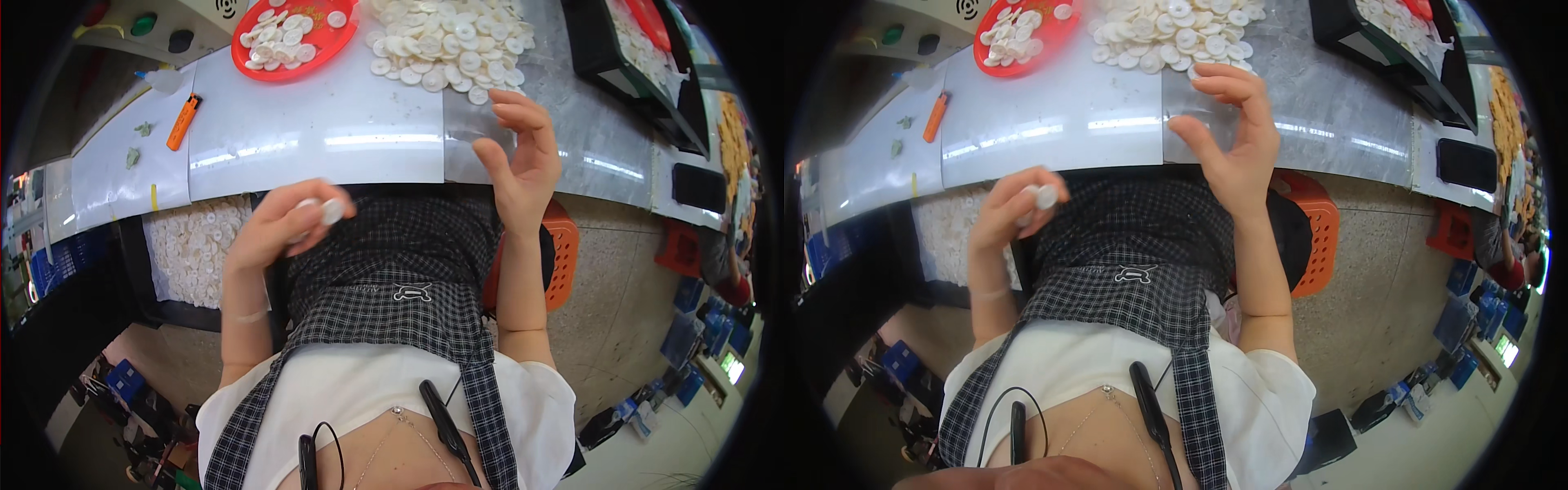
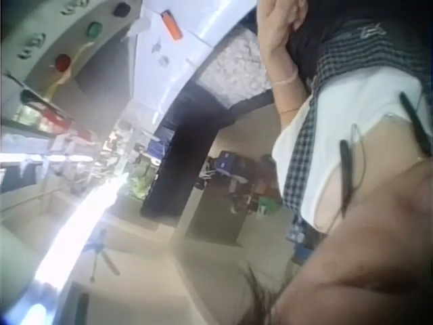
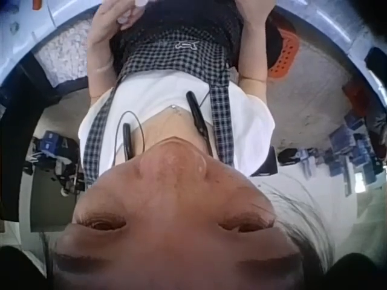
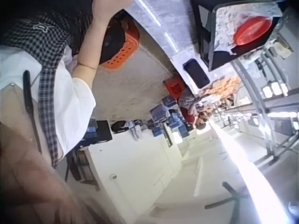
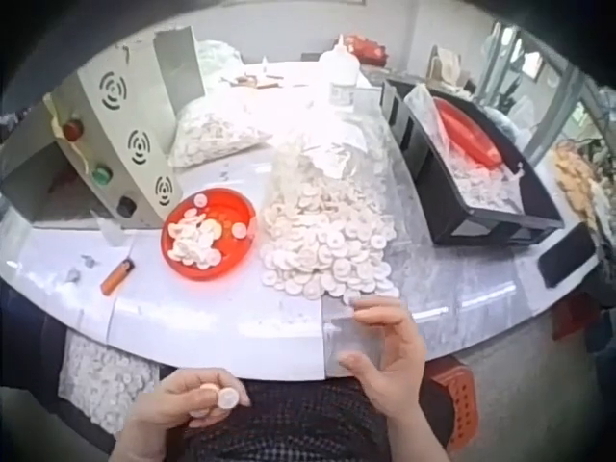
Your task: Manually assembling small white plastic components and placing them in a red tray.
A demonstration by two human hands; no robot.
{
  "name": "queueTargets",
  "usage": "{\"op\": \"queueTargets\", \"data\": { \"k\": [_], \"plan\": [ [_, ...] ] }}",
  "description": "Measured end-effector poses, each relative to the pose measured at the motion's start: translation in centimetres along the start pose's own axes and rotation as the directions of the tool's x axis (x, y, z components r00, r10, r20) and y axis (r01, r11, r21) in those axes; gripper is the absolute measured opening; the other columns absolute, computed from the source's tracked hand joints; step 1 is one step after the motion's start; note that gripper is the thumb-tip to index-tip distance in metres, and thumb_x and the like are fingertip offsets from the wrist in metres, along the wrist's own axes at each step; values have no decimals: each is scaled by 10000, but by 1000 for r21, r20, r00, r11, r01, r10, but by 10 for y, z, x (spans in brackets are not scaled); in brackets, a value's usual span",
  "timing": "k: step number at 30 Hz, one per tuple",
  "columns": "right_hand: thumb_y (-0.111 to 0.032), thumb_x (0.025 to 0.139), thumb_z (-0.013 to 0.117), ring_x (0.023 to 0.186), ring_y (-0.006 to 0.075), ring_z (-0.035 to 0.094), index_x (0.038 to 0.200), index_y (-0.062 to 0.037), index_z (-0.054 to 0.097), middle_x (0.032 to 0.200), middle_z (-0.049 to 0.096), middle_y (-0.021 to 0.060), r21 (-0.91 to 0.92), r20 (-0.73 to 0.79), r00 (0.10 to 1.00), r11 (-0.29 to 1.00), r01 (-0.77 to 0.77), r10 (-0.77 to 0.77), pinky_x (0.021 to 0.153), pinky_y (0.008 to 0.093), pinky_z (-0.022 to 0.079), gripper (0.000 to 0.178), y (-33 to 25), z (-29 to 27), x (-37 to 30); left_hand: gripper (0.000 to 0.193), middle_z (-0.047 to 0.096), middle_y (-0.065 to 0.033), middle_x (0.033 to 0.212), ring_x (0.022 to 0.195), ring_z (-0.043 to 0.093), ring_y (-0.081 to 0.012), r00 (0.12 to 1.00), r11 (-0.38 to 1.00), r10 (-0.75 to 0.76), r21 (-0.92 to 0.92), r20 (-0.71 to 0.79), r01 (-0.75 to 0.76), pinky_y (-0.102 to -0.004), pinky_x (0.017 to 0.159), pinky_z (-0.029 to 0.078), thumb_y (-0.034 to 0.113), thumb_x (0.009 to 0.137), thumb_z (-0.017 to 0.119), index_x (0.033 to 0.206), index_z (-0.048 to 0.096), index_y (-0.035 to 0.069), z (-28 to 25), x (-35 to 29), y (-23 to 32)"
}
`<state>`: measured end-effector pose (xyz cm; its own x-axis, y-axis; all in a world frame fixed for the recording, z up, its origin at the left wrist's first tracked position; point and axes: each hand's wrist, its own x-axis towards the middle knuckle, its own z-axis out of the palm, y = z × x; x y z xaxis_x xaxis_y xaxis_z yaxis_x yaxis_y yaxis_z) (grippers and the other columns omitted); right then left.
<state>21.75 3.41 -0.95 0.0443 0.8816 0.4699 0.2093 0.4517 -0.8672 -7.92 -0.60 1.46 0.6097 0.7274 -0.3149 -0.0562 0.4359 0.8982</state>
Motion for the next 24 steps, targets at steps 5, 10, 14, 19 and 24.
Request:
{"op": "queueTargets", "data": {
  "k": [5, 10, 14, 19, 24],
  "plan": [
    [-100, 789, 753, 1181, 229, 526, 1109, -31, 605, 1273, 564, 132, -175, 41, 997, 982, 70, -64, 1012, 342, 396, 359, 5, -18, 20, 284, 567, -9, 771, 691, 520, -80, 895, 819, -213, 428, -391, 382, -246, 597, 413, 284, 917, 615, 1037, 624, 27, -43, -62, 10],
    [-152, 843, 685, 1271, 278, 480, 1191, -54, 591, 1359, 524, 136, -232, 169, 984, 968, 94, -55, 1066, 381, 352, 374, -6, -12, 45, 377, 627, -121, 1050, 957, 606, -284, 782, 317, 44, 751, -621, 579, -344, 840, 474, 206, 820, 697, 1134, 598, 23, -85, -124, -32],
    [-143, 875, 644, 1279, 297, 475, 1223, -56, 567, 1364, 521, 138, -290, 202, 974, 944, 158, -101, 1066, 381, 348, 368, -8, -8, 61, 448, 613, -165, 1143, 1104, 571, -327, 789, 42, 321, 840, -525, 542, -353, 956, 435, 154, 764, 736, 1166, 585, 27, -70, -122, -19],
    [-137, 904, 608, 1226, 308, 510, 1213, -39, 559, 1310, 547, 150, -328, 164, 970, 917, 226, -180, 1020, 358, 387, 327, -7, -8, 89, 316, 635, -130, 1095, 1049, 602, -275, 925, 634, 195, 761, -325, 134, -344, 939, 445, 84, 816, 682, 1102, 590, -16, -32, -75, 36],
    [-176, 942, 547, 1194, 361, 513, 1197, 11, 549, 1269, 550, 212, -406, 227, 965, 887, 219, -134, 995, 381, 413, 317, 17, 17, 106, 234, 640, -104, 987, 945, 603, -272, 711, 380, 668, 922, -222, -69, -333, 835, 467, 12, 772, 689, 1000, 638, 19, -27, 6, 58]
  ]
}}
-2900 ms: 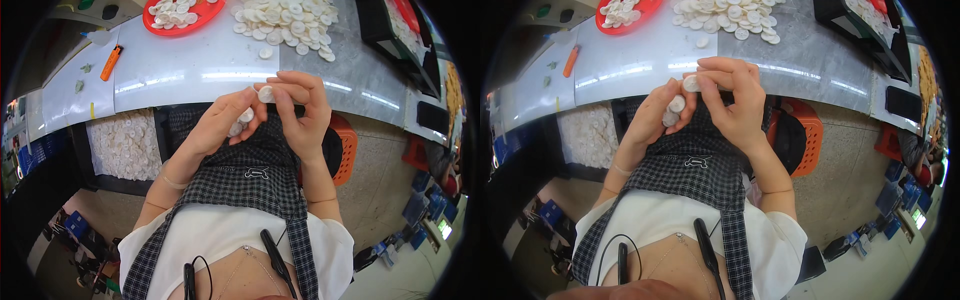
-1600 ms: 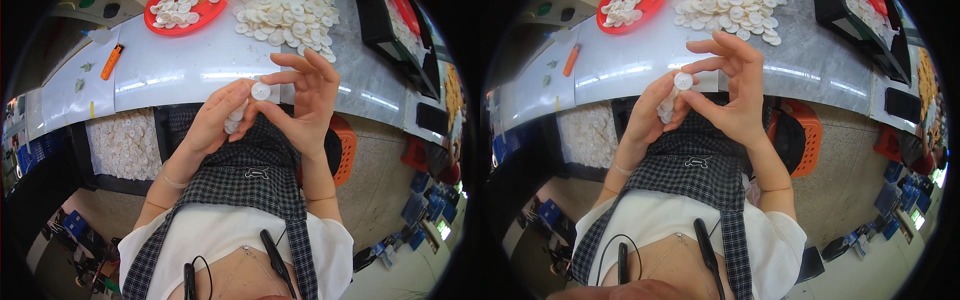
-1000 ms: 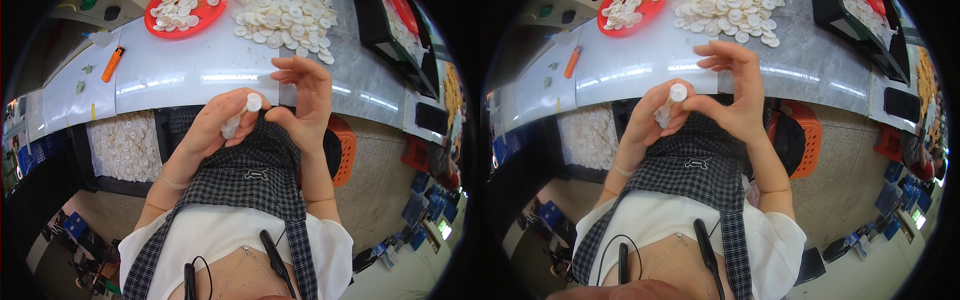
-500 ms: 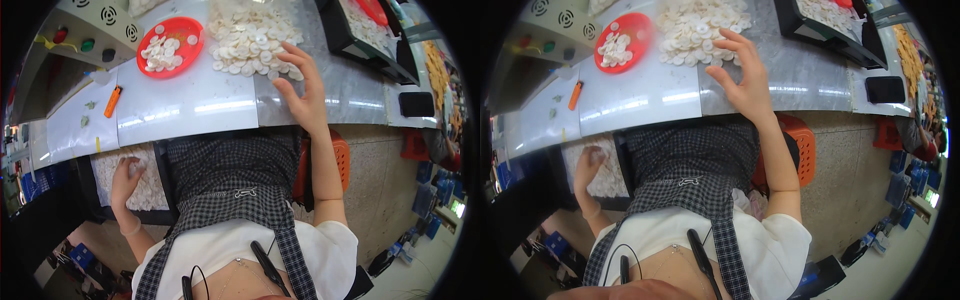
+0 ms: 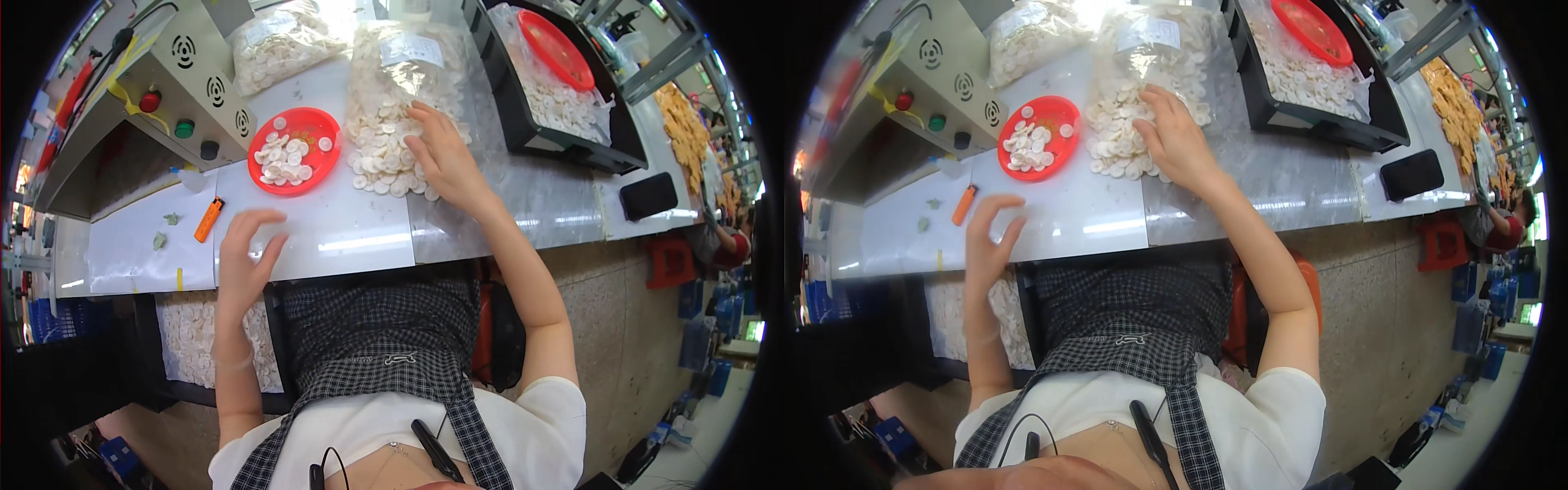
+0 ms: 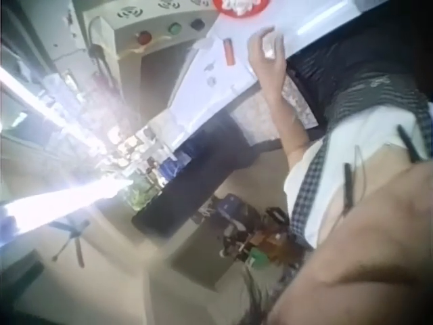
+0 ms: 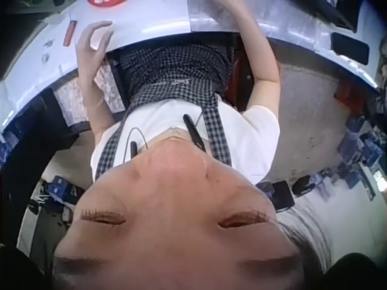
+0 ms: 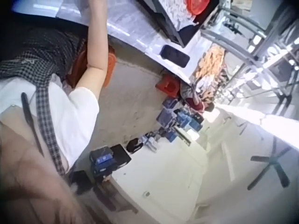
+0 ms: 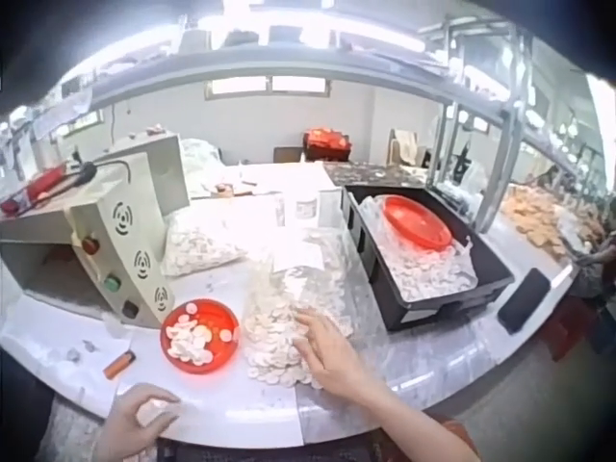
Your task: Manually assembling small white plastic components and placing them in a red tray.
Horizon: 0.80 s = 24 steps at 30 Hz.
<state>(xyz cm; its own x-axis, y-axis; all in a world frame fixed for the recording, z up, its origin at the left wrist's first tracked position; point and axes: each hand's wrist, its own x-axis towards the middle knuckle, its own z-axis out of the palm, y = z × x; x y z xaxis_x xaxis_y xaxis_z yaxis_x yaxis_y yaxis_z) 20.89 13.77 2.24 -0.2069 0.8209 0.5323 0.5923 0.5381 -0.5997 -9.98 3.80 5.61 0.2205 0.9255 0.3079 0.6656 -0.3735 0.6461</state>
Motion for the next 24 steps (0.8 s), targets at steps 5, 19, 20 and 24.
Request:
{"op": "queueTargets", "data": {
  "k": [5, 19, 20, 24],
  "plan": [
    [-265, 936, 531, 1219, 413, 459, 1278, 60, 467, 1338, 459, 277, -233, 96, 995, 972, 8, 15, 1042, 459, 346, 477, 56, 23, 50, 254, 594, -92, 940, 928, 558, -292, 973, 970, 195, 169, -122, -173, -368, 840, 461, 29, 708, 741, 940, 640, 43, 32, 45, -16],
    [-185, 869, 636, 1030, 363, 585, 1020, 9, 599, 1252, 554, 201, -94, 255, 920, 939, 330, -297, 856, 423, 492, 249, -33, 18, 44, 205, 596, -71, 856, 815, 600, -264, 953, 855, 301, 451, -32, -255, -360, 709, 492, 56, 680, 729, 861, 635, 73, 30, 58, -23],
    [-210, 876, 635, 987, 349, 603, 1011, 14, 600, 1192, 589, 190, -27, 285, 938, 977, 211, -195, 821, 419, 495, 264, -48, 15, 36, 205, 596, -71, 856, 815, 600, -264, 945, 856, 325, 431, -22, -285, -360, 709, 492, 56, 680, 729, 861, 635, 73, 30, 58, -22],
    [-267, 920, 599, 813, 302, 657, 1057, 18, 579, 1006, 649, 187, -1, 296, 953, 998, -65, 63, 724, 401, 501, 318, -67, 15, 14, 208, 582, -64, 821, 729, 608, -251, 922, 854, 378, 418, -87, -311, -346, 616, 490, 40, 663, 716, 844, 617, 69, 24, 47, -16]
  ]
}}
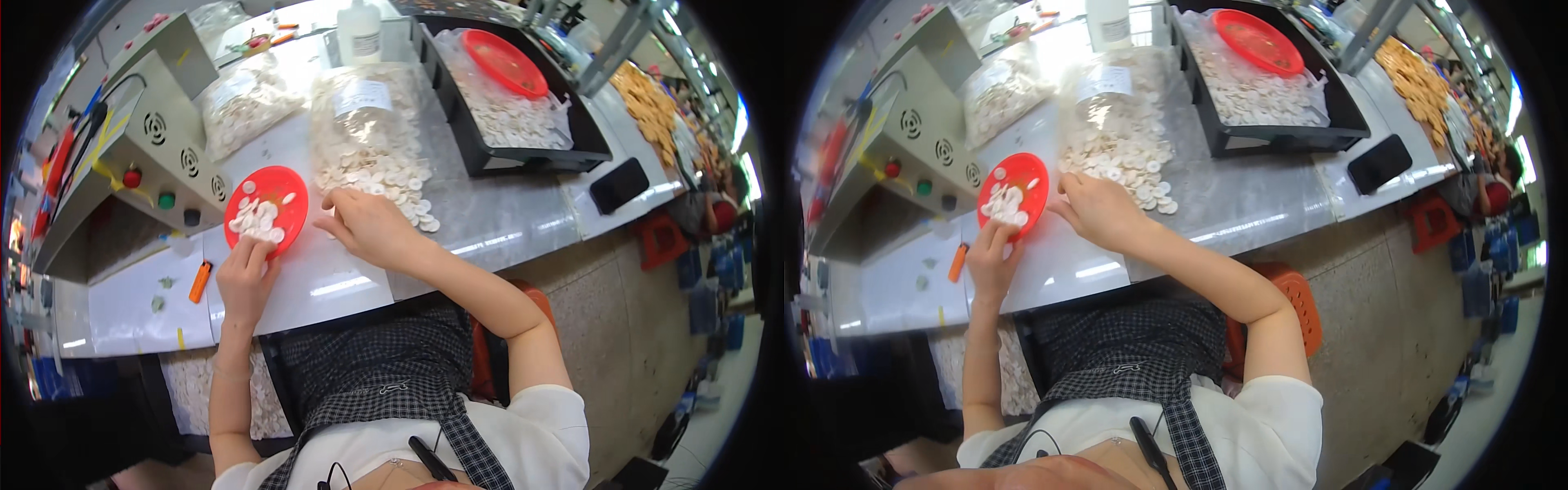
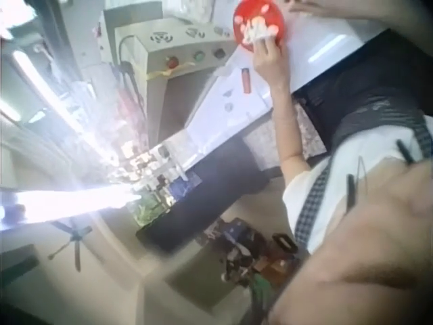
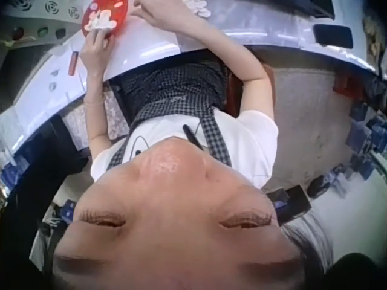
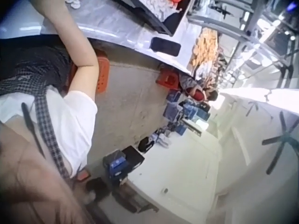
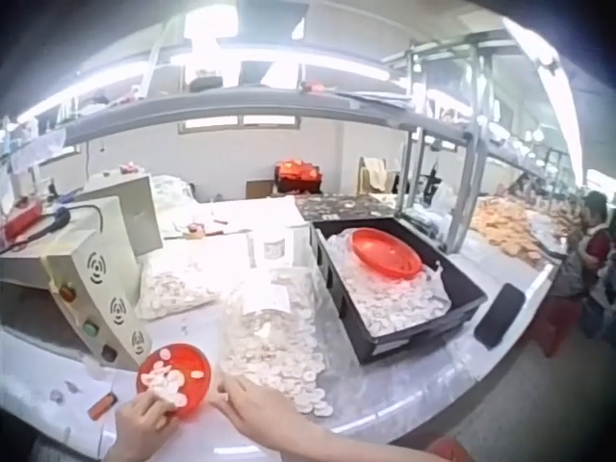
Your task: Manually assembling small white plastic components and placing them in a red tray.
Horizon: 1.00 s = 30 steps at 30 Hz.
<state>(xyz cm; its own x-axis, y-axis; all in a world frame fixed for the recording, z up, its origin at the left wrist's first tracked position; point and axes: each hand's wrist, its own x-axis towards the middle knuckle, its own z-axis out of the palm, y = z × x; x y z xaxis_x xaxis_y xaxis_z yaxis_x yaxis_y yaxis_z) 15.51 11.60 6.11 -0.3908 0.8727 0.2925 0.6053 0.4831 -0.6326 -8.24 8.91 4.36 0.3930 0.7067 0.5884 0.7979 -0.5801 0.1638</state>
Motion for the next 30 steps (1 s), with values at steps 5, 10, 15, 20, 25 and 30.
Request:
{"op": "queueTargets", "data": {
  "k": [5, 10, 15, 20, 25, 30],
  "plan": [
    [-336, 978, 517, 719, 245, 675, 1283, -18, 436, 945, 651, 162, 465, 245, 937, 818, -339, 249, 610, 347, 545, 448, 0, -8, -11, 259, 609, -57, 835, 714, 623, -231, 987, 988, 156, 19, -37, -155, -328, 603, 498, -12, 647, 713, 881, 637, 67, -21, 3, 21],
    [-324, 986, 501, 822, 178, 669, 1406, -61, 322, 1153, 580, 137, 940, 253, 922, 152, -306, 293, 542, 321, 583, 527, -10, 1, -31, 272, 597, -37, 839, 728, 611, -215, 956, 956, 292, 16, -14, -291, -321, 601, 493, 5, 641, 730, 887, 642, 77, -41, 20, 48],
    [-333, 951, 541, 780, 172, 668, 1209, -16, 539, 972, 659, 94, 900, 210, 885, 271, -341, 415, 484, 322, 572, 408, -5, -52, -39, 357, 594, -33, 908, 883, 587, -220, 943, 946, 320, -83, 85, -314, -350, 735, 471, 63, 640, 708, 993, 660, 92, -84, 68, 101],
    [-269, 933, 561, 724, 172, 669, 1043, -33, 634, 914, 692, 90, 829, -235, 774, 537, -156, 588, 490, 315, 533, 270, 44, -152, -62, 187, 569, -52, 855, 844, 562, -199, 783, 781, 616, -194, 86, -593, -319, 780, 454, 165, 657, 623, 816, 624, 66, -109, 107, 166],
    [-247, 935, 550, 876, 170, 659, 1252, -78, 518, 1098, 646, 81, 623, -463, 661, 747, -231, 590, 600, 312, 571, 361, 85, -241, -79, 150, 621, -49, 750, 744, 560, -174, 619, 710, 680, -143, 393, -690, -285, 729, 437, 168, 697, 637, 775, 693, 53, -151, 123, 194],
    [-215, 957, 472, 886, 241, 662, 1312, -33, 400, 1158, 589, 176, -89, -682, 682, 895, -437, 265, 584, 324, 566, 405, 137, -271, -90, 502, 550, -114, 983, 899, 520, -230, -235, 150, 662, -434, 711, -888, -391, 658, 411, 367, 659, 650, 1108, 595, 148, -158, 148, 188]
  ]
}}
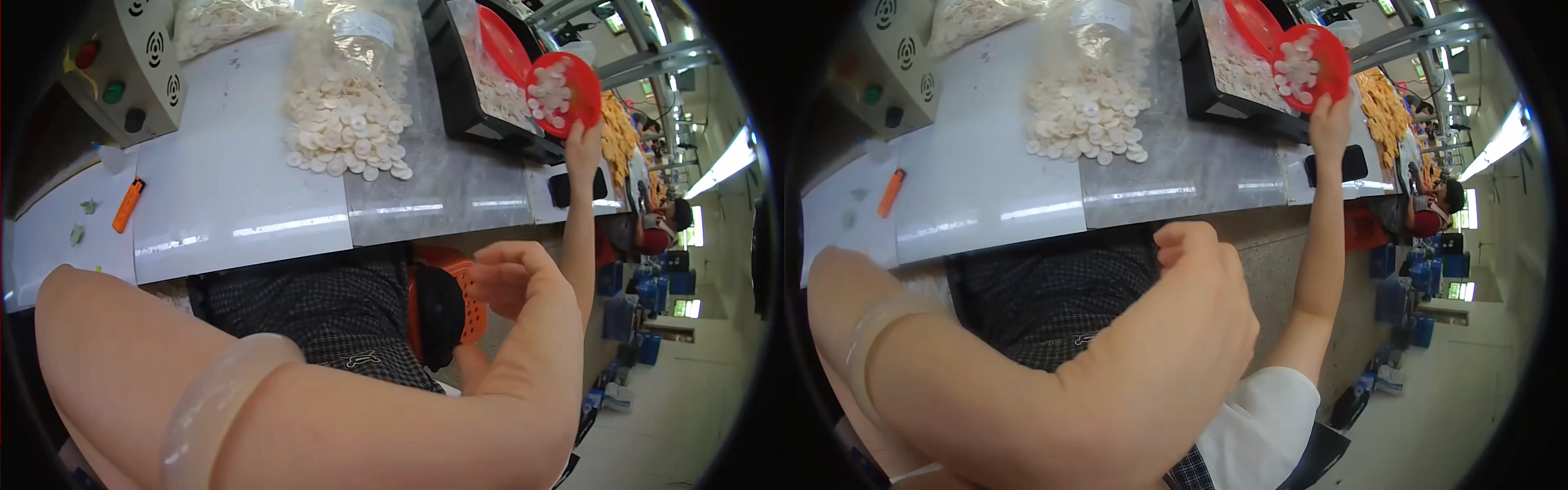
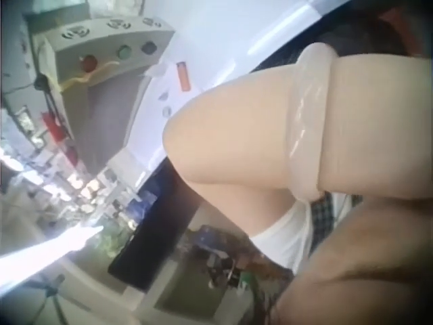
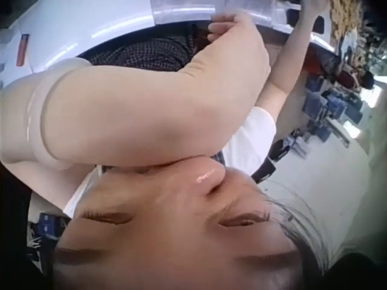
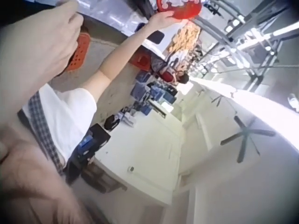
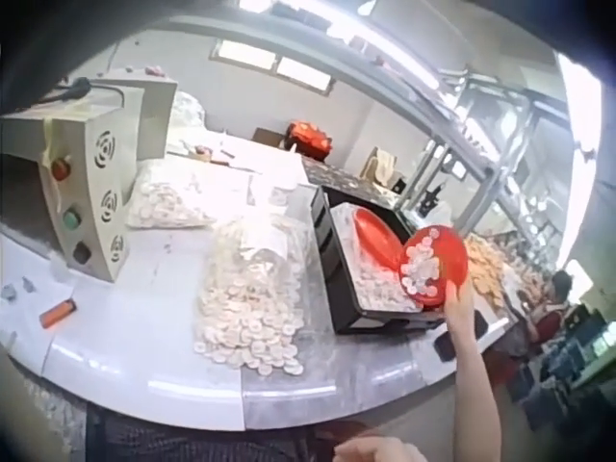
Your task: Manually assembling small white plastic components and placing them in a red tray.
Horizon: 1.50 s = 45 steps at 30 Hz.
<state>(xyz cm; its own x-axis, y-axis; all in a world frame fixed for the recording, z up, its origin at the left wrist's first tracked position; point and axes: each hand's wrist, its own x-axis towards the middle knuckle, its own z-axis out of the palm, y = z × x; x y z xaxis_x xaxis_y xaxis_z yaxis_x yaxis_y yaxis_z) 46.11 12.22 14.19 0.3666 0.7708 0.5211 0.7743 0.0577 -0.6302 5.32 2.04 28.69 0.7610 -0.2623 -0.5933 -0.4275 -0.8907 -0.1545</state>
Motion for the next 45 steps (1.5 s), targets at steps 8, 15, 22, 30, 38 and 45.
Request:
{"op": "queueTargets", "data": {
  "k": [8, 15, 22, 30, 38, 45],
  "plan": [
    [-182, 876, 487, 712, 509, 588, 1223, -65, 457, 821, 613, 308, -666, -5, 952, 711, 226, -307, 689, 584, 455, 368, 6, 45, -7, 292, 575, -128, 823, 742, 552, -259, 908, 941, -89, -332, -410, -58, -399, 596, 435, 269, 676, 646, 905, 613, 91, 49, 79, -4],
    [-195, 875, 528, 1019, 280, 592, 1204, 50, 469, 1098, 592, 215, -116, 63, 994, 990, -78, 85, 889, 355, 457, 415, 113, 20, 62, 137, 601, -142, 664, 586, 585, -289, 678, 803, -369, -585, -636, -112, -407, 533, 460, 170, 693, 642, 702, 630, 34, 112, 120, -5],
    [-228, 895, 637, 991, 321, 618, 1154, -24, 566, 1051, 637, 161, -316, -66, 887, 853, 416, -457, 838, 373, 483, 337, 11, 75, 24, 120, 684, -95, 818, 766, 669, -235, 317, 582, -765, -813, -560, -31, -355, 693, 521, 161, 849, 638, 909, 648, 57, 138, 60, -92],
    [-391, 926, 590, 1094, 292, 591, 1131, 52, 569, 1101, 604, 234, 44, 136, 930, 940, 339, -342, 901, 338, 481, 488, -79, 252, 22, 572, 636, -272, 1087, 1053, 612, -375, -354, -92, -934, -989, 45, 117, -429, 903, 475, 453, 912, 547, 1127, 579, -76, 331, 34, -251],
    [-579, 880, 560, 1157, 333, 569, 1216, 156, 526, 1260, 571, 264, 431, 317, 772, 641, -635, 551, 965, 385, 431, 809, -15, 372, 103, 851, 489, -344, 1314, 1209, 526, -402, -261, -363, -837, -844, 481, -394, -395, 994, 421, 545, 871, 565, 1304, 405, -170, 358, 50, -325],
    [-485, 939, 526, 730, 198, 575, 1064, 75, 626, 910, 639, 119, 645, 498, 754, 398, -653, 429, 628, 323, 441, 583, -26, 369, 109, 744, 573, -230, 1141, 975, 576, -333, -128, -365, -790, -628, 600, -687, -430, 830, 475, 529, 854, 600, 1167, 528, -142, 368, 39, -345]
  ]
}}
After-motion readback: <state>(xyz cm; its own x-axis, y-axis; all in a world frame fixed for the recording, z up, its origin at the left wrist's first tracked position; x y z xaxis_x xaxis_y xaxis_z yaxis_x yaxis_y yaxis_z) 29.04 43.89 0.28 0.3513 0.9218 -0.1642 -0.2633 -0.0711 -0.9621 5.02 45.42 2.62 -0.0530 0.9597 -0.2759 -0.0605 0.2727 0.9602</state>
